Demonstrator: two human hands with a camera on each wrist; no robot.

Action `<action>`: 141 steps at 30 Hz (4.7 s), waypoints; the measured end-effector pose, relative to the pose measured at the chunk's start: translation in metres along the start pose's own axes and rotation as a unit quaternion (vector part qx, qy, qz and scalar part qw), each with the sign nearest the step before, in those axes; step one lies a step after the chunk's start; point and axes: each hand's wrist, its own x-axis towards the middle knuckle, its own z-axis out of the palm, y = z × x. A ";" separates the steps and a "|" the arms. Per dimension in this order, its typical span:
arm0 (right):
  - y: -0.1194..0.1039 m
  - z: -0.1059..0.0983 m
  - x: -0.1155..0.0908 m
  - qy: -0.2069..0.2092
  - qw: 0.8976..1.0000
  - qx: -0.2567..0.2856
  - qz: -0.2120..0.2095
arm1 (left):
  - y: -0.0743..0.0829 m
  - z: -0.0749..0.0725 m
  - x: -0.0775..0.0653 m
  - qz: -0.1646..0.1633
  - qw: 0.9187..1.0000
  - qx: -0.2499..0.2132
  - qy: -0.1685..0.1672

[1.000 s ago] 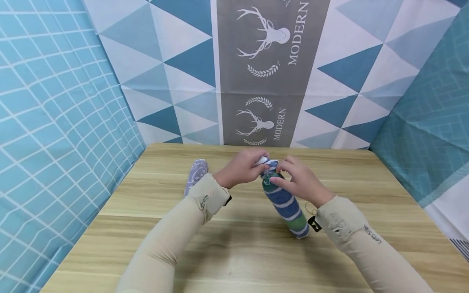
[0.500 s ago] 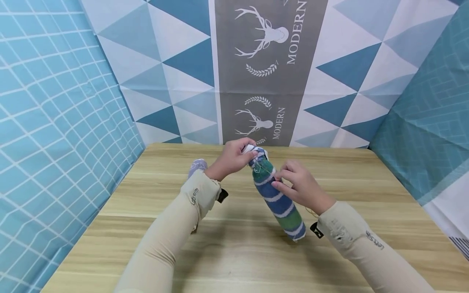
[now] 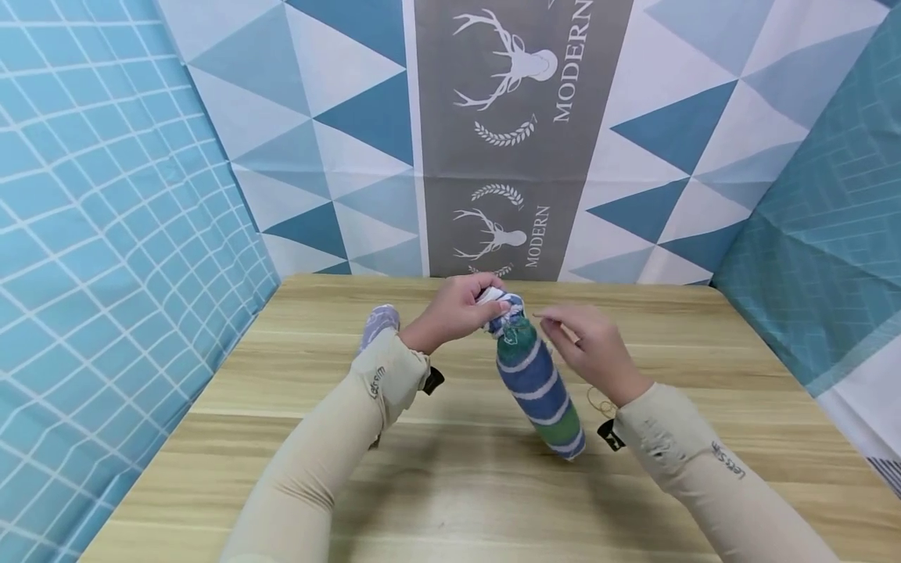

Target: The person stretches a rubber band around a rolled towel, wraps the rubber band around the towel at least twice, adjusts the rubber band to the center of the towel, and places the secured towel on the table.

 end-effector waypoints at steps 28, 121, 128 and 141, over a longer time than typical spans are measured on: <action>0.005 -0.003 0.009 -0.039 0.996 0.036 -0.077 | -0.003 0.001 -0.002 0.164 0.980 -0.065 -0.092; -0.016 0.009 0.007 -0.099 0.930 0.173 0.308 | 0.001 -0.006 -0.008 0.308 0.905 0.287 0.055; -0.014 0.012 0.004 -0.112 0.923 0.183 0.319 | 0.002 0.003 -0.007 0.303 0.878 0.367 0.051; -0.009 0.011 0.000 -0.129 0.932 0.181 0.285 | -0.005 0.009 -0.002 0.277 0.927 0.243 0.076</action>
